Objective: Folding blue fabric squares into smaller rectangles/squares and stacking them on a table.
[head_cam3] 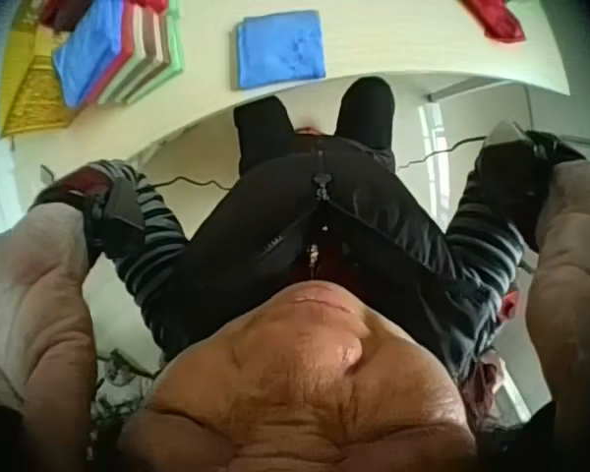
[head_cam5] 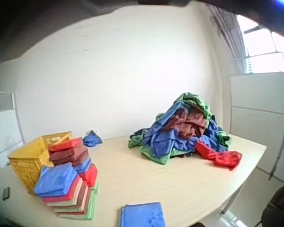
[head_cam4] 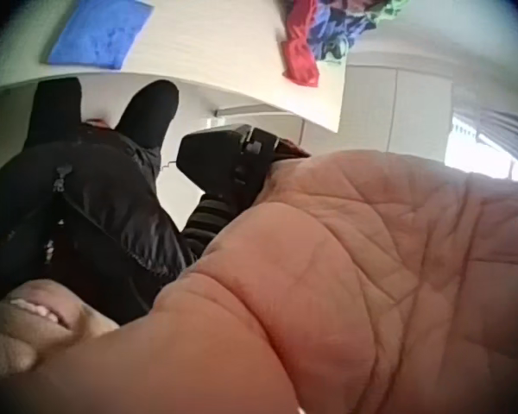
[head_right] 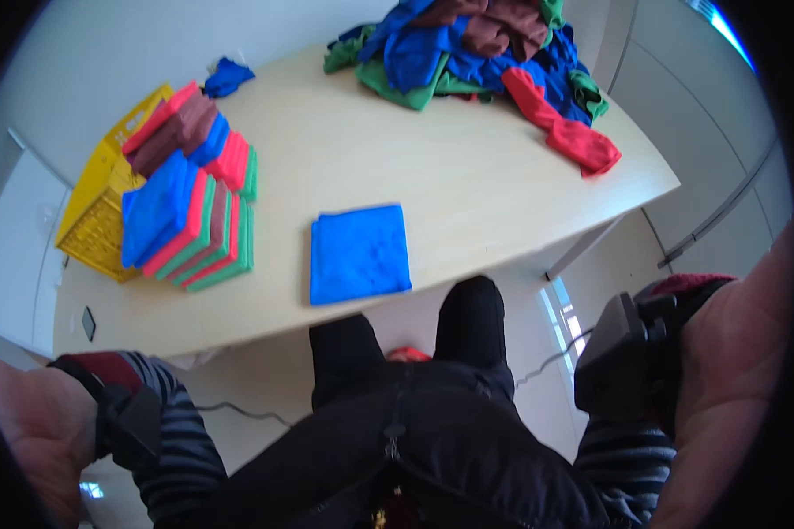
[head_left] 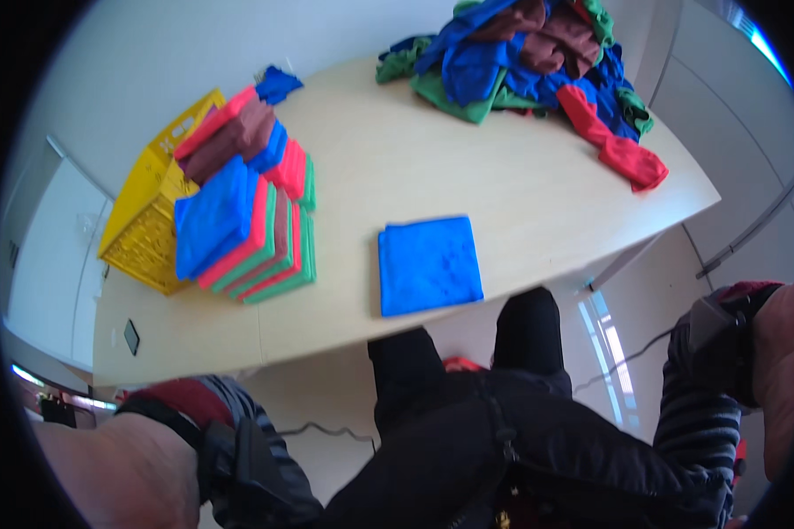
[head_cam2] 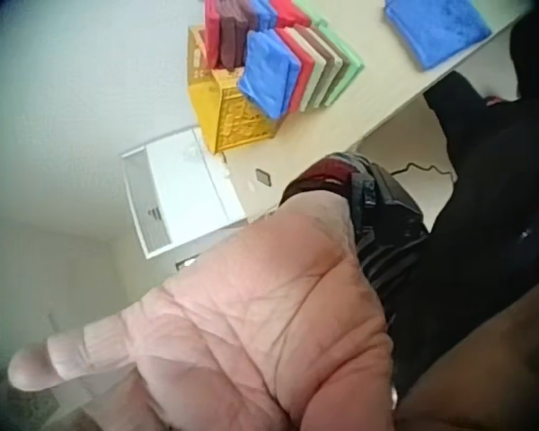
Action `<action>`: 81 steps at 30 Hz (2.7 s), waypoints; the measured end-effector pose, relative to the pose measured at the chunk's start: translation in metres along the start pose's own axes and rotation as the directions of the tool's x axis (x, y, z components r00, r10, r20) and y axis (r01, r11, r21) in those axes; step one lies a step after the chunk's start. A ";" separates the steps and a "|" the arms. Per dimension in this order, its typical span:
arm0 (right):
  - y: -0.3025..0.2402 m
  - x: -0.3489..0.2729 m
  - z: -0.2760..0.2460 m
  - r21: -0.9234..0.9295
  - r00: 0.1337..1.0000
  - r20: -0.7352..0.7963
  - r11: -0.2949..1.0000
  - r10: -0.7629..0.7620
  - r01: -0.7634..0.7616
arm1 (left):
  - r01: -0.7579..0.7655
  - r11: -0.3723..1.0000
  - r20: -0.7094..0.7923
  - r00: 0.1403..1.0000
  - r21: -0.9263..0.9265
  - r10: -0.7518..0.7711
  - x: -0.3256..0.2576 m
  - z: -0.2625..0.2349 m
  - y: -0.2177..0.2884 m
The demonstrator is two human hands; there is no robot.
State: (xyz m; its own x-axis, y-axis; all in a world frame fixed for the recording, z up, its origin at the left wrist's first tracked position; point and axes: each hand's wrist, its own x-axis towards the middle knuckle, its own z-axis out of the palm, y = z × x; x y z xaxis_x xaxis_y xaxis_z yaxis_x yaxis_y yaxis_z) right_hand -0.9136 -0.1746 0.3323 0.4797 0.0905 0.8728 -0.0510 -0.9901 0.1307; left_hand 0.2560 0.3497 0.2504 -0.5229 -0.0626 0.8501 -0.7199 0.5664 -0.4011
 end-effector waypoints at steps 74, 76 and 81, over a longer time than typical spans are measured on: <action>-0.201 0.115 0.798 -0.146 0.594 0.708 0.903 0.381 -0.405 | 0.450 0.787 0.422 0.866 -0.422 -0.268 0.272 0.282 0.112; -0.203 0.116 0.797 -0.134 0.586 0.725 0.909 0.361 -0.394 | 0.464 0.786 0.416 0.861 -0.408 -0.293 0.269 0.284 0.116; -0.205 0.116 0.798 -0.143 0.595 0.709 0.903 0.380 -0.406 | 0.497 0.753 0.375 0.858 -0.432 -0.351 0.262 0.284 0.120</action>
State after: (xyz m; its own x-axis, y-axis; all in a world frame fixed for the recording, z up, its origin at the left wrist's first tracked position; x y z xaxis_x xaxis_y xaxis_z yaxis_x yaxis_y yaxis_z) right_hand -0.1489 -0.0469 0.0314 0.8867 -0.3980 0.2354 -0.3659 -0.9151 -0.1693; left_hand -0.0972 0.1679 0.3280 -0.3668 -0.5606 0.7424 -0.6046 0.7502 0.2677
